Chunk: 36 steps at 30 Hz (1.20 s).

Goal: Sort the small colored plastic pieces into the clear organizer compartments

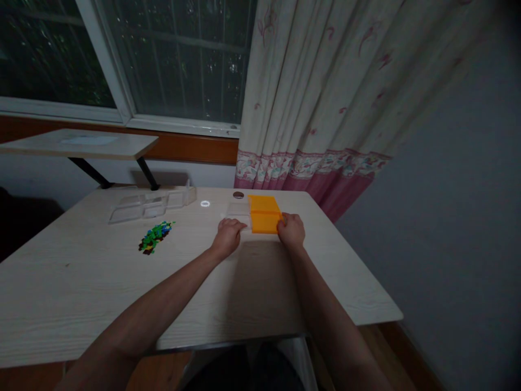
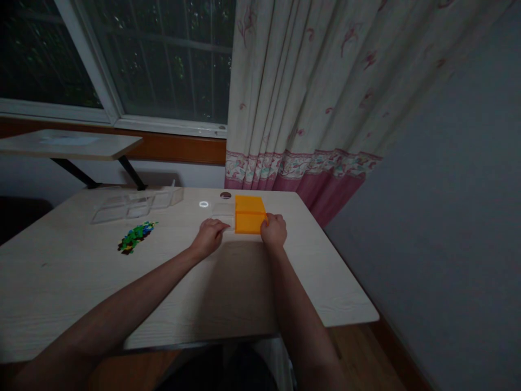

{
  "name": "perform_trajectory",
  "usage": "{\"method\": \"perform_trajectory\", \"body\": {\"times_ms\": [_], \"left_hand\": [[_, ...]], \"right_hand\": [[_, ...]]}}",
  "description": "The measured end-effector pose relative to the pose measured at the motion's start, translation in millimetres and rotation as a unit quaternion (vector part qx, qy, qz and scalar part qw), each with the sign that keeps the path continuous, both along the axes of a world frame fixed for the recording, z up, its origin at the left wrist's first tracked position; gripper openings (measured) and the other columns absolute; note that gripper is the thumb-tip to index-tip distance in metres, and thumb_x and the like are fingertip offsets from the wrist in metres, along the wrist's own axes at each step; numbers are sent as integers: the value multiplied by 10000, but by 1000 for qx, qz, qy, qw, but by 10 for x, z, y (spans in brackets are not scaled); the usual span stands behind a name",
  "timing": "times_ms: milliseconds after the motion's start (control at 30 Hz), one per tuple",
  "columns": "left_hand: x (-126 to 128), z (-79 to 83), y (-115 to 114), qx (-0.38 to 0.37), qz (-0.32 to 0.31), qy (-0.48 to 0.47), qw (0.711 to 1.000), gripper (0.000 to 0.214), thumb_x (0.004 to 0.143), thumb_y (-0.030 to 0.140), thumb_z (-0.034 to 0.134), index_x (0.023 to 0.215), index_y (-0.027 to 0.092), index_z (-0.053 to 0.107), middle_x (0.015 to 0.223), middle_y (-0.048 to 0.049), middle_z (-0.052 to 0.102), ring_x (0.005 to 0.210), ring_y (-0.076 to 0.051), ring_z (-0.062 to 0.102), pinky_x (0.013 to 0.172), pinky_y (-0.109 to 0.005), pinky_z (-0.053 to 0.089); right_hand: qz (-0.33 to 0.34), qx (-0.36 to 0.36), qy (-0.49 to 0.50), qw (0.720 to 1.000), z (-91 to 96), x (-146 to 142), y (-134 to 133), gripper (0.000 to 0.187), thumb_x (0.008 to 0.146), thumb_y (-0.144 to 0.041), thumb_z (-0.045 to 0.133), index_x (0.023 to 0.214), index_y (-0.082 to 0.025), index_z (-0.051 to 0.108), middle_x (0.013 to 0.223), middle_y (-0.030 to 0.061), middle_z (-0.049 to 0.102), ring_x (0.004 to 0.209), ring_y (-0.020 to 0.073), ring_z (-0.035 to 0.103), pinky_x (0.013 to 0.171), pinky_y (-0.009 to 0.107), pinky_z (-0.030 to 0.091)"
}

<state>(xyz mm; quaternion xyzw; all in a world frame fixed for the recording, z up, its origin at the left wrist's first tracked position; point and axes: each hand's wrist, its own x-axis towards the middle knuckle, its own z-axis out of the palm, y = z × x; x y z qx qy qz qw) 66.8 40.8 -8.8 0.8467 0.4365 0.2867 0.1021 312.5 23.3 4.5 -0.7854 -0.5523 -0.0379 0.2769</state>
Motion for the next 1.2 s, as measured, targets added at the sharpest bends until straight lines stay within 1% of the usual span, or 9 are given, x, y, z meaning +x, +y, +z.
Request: {"method": "perform_trajectory", "body": {"times_ms": [100,167,333,433,500,567,767,1000,1200], "left_hand": [[1,-28,21,0,-9,-20,1000,344,883,107,499,1101,217,742,1024,-90,715,1016,-242,617,1021,-438,423],[3,-50,38,3,-10,-24,1000,311,891,130,513,1094,205,737,1018,-89,714,1011,-246,614,1004,-435,435],[5,-81,49,1,-14,-29,999,290,889,140,527,1095,198,723,1036,-83,707,1023,-247,606,1016,-438,433],[9,-55,32,-3,-15,-28,999,289,878,130,527,1076,199,726,1031,-86,703,1022,-246,610,1012,-433,440],[14,-29,19,-2,-17,-28,999,302,872,121,522,1086,193,723,1038,-89,702,1026,-246,612,1012,-431,442],[17,-10,9,1,-19,-30,999,316,871,119,518,1108,188,716,1043,-90,700,1027,-245,613,1013,-431,444],[15,-4,2,3,-23,-57,998,332,848,120,543,1113,213,720,1046,-80,673,1040,-234,605,1012,-410,459],[-2,31,-25,11,-30,-91,995,337,816,103,549,1086,209,721,1066,-75,635,1039,-219,595,977,-369,489],[-13,24,-24,17,-50,-103,993,321,819,120,568,1095,211,703,1085,-72,616,1066,-216,583,994,-362,488]], "right_hand": [[37,50,-37,997,52,-60,-8,409,905,-259,510,1271,-162,665,1194,145,604,1114,291,522,1019,409,408],[91,61,-40,993,73,-132,0,385,918,-248,499,1245,-160,684,1176,136,623,1105,279,519,1035,410,396],[287,1,-44,957,23,-353,22,325,924,-254,554,1206,-203,706,1133,93,673,1091,237,542,1036,368,395],[335,-31,-44,941,-38,-407,24,454,896,-307,634,1342,-221,615,1170,97,649,1101,240,542,1011,376,415],[343,-46,-43,937,-68,-398,28,543,879,-312,662,1403,-216,558,1197,108,632,1120,248,536,1012,383,420],[340,-59,-39,938,-83,-378,37,552,873,-289,664,1409,-214,553,1208,111,630,1129,253,536,1018,387,420],[344,-56,-25,937,-86,-371,52,415,882,-224,634,1296,-240,648,1173,88,669,1101,235,554,1006,374,424],[362,-44,-26,931,-99,-371,60,328,886,-202,623,1201,-245,702,1120,71,688,1073,227,565,991,366,422],[343,-48,-30,938,-73,-389,52,272,888,-200,611,1135,-228,722,1112,76,694,1073,223,575,992,363,417]]}}
